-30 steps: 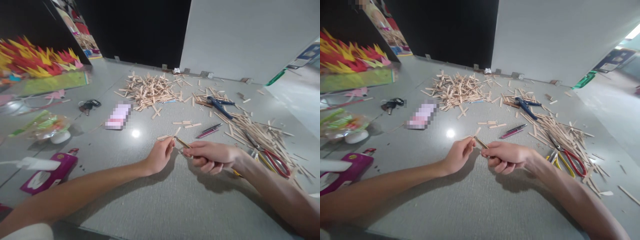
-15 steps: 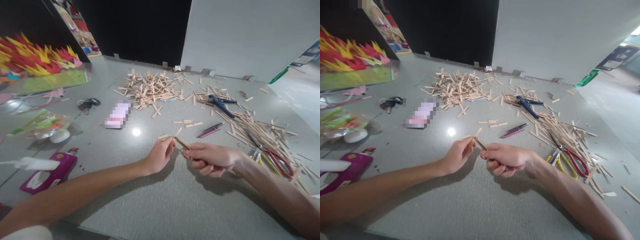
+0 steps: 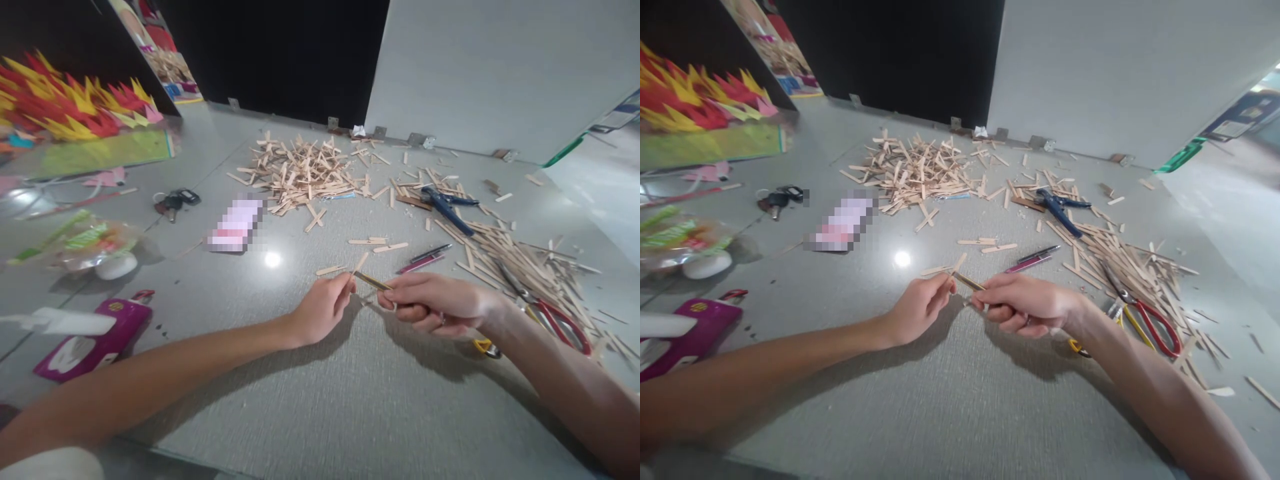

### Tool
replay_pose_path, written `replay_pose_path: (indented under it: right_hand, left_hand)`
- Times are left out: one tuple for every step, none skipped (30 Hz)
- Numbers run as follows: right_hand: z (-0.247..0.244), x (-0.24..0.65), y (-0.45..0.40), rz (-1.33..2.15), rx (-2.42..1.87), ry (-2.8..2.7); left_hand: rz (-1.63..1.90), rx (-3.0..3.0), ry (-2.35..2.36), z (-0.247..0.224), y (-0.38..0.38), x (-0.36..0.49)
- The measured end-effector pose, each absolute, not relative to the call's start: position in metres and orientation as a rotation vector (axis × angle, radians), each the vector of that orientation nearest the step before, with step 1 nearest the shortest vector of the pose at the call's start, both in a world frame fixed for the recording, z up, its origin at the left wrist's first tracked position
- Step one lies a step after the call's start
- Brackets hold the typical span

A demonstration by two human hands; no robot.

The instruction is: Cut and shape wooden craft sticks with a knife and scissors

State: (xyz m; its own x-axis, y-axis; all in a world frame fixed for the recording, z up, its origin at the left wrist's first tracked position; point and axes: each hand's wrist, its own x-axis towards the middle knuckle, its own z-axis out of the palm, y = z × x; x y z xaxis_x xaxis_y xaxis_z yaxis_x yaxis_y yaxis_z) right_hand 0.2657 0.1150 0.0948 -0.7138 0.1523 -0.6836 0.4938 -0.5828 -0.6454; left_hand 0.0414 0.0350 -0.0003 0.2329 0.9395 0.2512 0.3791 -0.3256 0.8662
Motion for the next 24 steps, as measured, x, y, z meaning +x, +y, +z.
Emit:
replay_pose_path:
  right_hand:
    - [0.094,0.266,0.117,-2.389,1.061,1.320]
    - [0.093,0.266,0.117,-2.385,1.053,1.333]
    - [0.093,0.265,0.116,-2.370,1.046,1.353]
    - [0.093,0.264,0.113,-2.337,1.045,1.401]
    - [0.094,0.263,0.110,-2.272,1.054,1.498]
    - [0.096,0.261,0.107,-2.166,1.085,1.661]
    - [0.098,0.259,0.103,-2.013,1.140,1.887]
    - [0.099,0.258,0.099,-1.812,1.196,2.147]
    - [0.101,0.257,0.096,-1.585,1.235,2.394]
    - [0.102,0.256,0.094,-1.374,1.256,2.596]
    - [0.102,0.255,0.092,-1.212,1.267,2.734]
    - [0.103,0.255,0.090,-1.117,1.276,2.814]
    - [0.103,0.256,0.090,-1.081,1.292,2.839]
    - [0.103,0.256,0.089,-1.101,1.331,2.824]
    - [0.102,0.257,0.089,-1.177,1.385,2.774]
    - [0.101,0.257,0.088,-1.298,1.431,2.689]
    - [0.100,0.257,0.088,-1.444,1.453,2.579]
    - [0.099,0.256,0.086,-1.579,1.455,2.467]
    - [0.097,0.256,0.085,-1.678,1.447,2.375]
    - [0.096,0.255,0.082,-1.735,1.434,2.319]
    - [0.094,0.254,0.080,-1.760,1.423,2.288]
    - [0.093,0.253,0.077,-1.769,1.417,2.266]
    - [0.092,0.252,0.075,-1.782,1.416,2.240]
    - [0.092,0.252,0.073,-1.806,1.414,2.205]
  left_hand:
    - [1.053,1.829,1.216,-0.001,0.035,0.041]
    - [1.051,1.826,1.218,-0.001,0.035,0.042]
    - [1.050,1.825,1.219,-0.001,0.035,0.042]
    - [1.053,1.823,1.221,-0.001,0.034,0.042]
    - [1.056,1.821,1.225,0.000,0.034,0.043]
    - [1.062,1.818,1.228,0.000,0.034,0.043]
    - [1.071,1.813,1.234,0.001,0.034,0.044]
    - [1.081,1.804,1.241,0.001,0.034,0.044]
    - [1.087,1.788,1.244,0.002,0.034,0.045]
    - [1.094,1.763,1.245,0.003,0.033,0.045]
    - [1.103,1.728,1.242,0.003,0.033,0.045]
    - [1.118,1.685,1.239,0.004,0.032,0.045]
    - [1.132,1.639,1.240,0.004,0.032,0.045]
    - [1.147,1.598,1.246,0.005,0.031,0.044]
    - [1.158,1.566,1.255,0.005,0.030,0.044]
    - [1.159,1.547,1.262,0.006,0.030,0.044]
    - [1.149,1.540,1.265,0.007,0.030,0.044]
    - [1.137,1.544,1.265,0.008,0.029,0.044]
    - [1.126,1.558,1.263,0.008,0.029,0.044]
    - [1.116,1.581,1.265,0.009,0.029,0.045]
    - [1.112,1.615,1.275,0.009,0.029,0.046]
    - [1.114,1.655,1.293,0.008,0.030,0.046]
    - [1.121,1.699,1.304,0.008,0.030,0.047]
    - [1.129,1.739,1.306,0.007,0.030,0.047]
